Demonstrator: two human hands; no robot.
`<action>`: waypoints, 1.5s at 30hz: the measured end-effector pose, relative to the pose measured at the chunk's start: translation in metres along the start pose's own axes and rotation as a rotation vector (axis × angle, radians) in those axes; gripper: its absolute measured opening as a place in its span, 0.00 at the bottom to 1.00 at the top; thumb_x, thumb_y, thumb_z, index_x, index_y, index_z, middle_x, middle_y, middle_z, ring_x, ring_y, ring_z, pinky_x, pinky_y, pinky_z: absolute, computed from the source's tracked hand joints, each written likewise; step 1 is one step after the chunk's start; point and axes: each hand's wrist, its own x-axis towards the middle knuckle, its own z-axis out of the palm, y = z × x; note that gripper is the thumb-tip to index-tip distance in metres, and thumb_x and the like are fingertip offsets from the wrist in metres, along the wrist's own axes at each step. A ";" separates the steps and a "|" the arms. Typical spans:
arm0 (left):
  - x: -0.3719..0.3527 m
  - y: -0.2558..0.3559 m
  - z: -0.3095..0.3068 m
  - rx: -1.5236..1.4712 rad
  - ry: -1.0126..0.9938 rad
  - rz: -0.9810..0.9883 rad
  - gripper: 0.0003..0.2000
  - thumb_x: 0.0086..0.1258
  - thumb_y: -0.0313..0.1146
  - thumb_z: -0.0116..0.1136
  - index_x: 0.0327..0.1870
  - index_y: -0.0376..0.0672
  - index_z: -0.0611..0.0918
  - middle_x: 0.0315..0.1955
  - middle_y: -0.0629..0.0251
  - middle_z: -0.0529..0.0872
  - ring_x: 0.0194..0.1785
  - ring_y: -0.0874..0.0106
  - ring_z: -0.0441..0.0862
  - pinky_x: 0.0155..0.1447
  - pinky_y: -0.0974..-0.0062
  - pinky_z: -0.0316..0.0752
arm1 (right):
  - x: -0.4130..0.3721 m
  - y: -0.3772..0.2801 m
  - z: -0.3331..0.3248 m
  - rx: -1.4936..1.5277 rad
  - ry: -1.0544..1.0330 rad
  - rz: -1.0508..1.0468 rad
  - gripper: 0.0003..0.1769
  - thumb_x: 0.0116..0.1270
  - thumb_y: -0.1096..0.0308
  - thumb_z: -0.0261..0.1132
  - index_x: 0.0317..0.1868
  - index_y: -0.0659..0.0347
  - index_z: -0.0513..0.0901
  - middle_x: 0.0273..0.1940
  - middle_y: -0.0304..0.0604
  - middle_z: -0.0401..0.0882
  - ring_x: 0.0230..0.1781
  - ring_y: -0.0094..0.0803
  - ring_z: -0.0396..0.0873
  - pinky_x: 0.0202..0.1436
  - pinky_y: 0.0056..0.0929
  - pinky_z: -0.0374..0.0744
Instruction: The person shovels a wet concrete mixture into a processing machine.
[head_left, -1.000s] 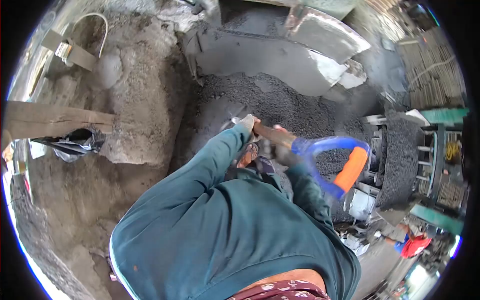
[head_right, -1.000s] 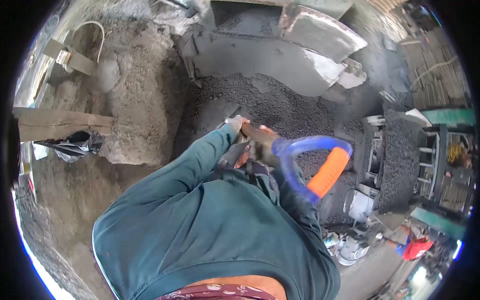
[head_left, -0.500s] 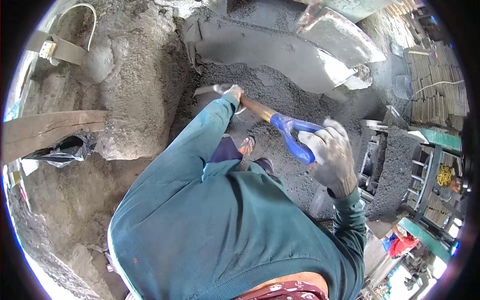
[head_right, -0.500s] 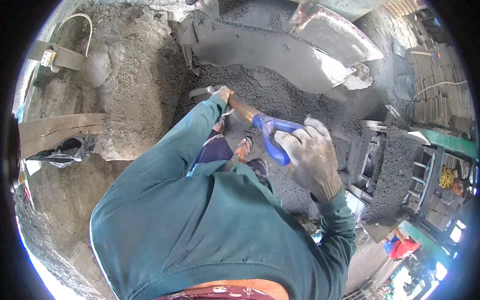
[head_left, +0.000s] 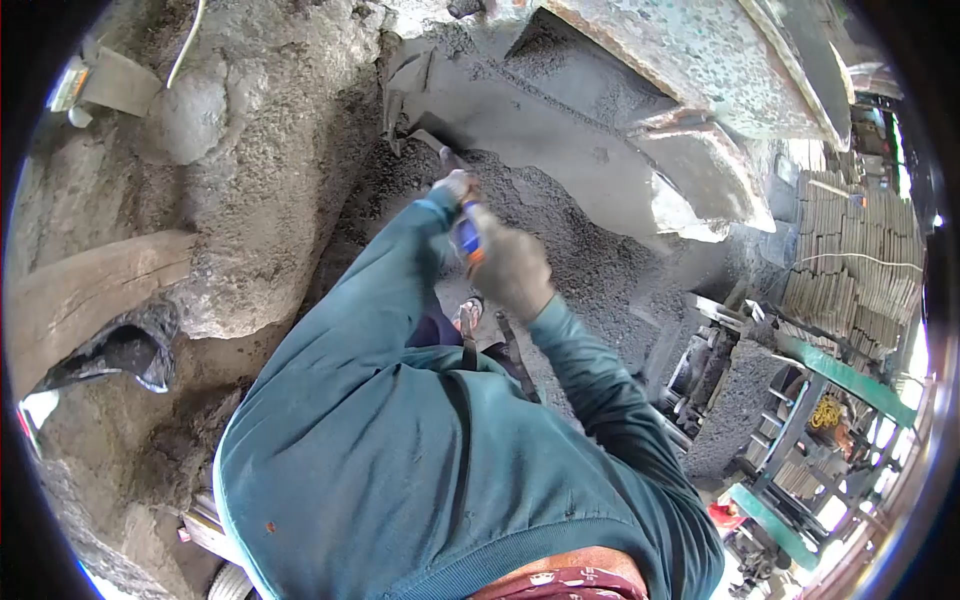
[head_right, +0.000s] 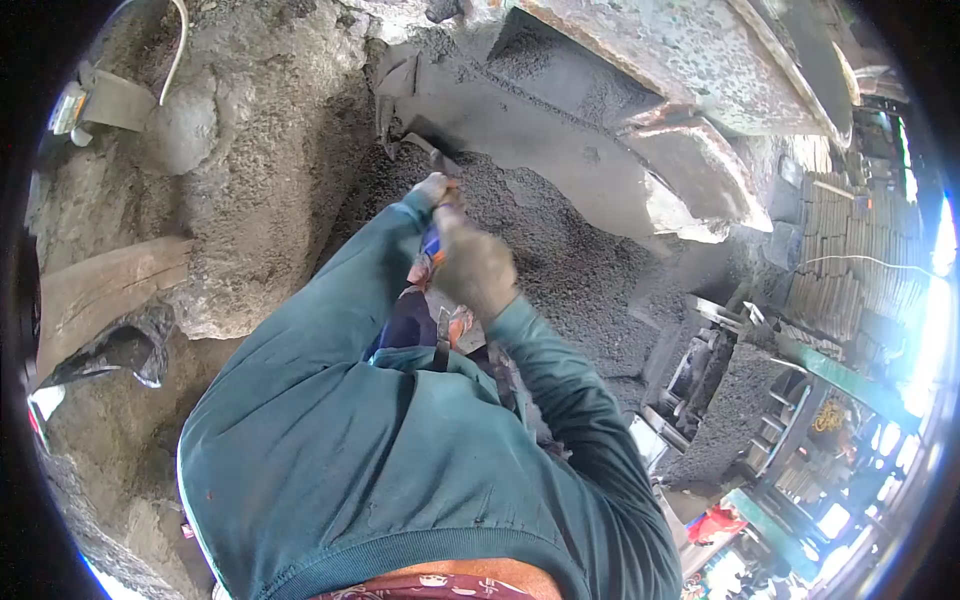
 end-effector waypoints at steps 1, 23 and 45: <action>0.012 -0.025 -0.009 -0.714 -0.084 -0.220 0.09 0.73 0.38 0.52 0.40 0.44 0.80 0.27 0.57 0.80 0.30 0.60 0.81 0.39 0.54 0.79 | 0.003 -0.002 0.011 -0.014 -0.067 -0.093 0.33 0.62 0.59 0.67 0.65 0.59 0.69 0.31 0.56 0.85 0.32 0.52 0.86 0.34 0.47 0.83; -0.048 0.045 0.049 -1.215 0.559 -0.640 0.10 0.67 0.41 0.50 0.36 0.45 0.75 0.24 0.56 0.77 0.25 0.53 0.76 0.33 0.48 0.75 | -0.025 0.155 0.017 1.451 0.203 0.506 0.42 0.61 0.76 0.68 0.72 0.71 0.57 0.37 0.50 0.81 0.27 0.35 0.83 0.30 0.35 0.83; -0.005 -0.018 0.252 -0.905 0.375 -0.818 0.12 0.71 0.38 0.50 0.47 0.41 0.77 0.44 0.56 0.84 0.46 0.55 0.85 0.45 0.46 0.81 | -0.131 0.328 0.065 1.391 0.369 0.638 0.21 0.66 0.67 0.66 0.57 0.67 0.76 0.25 0.38 0.75 0.20 0.28 0.74 0.24 0.29 0.76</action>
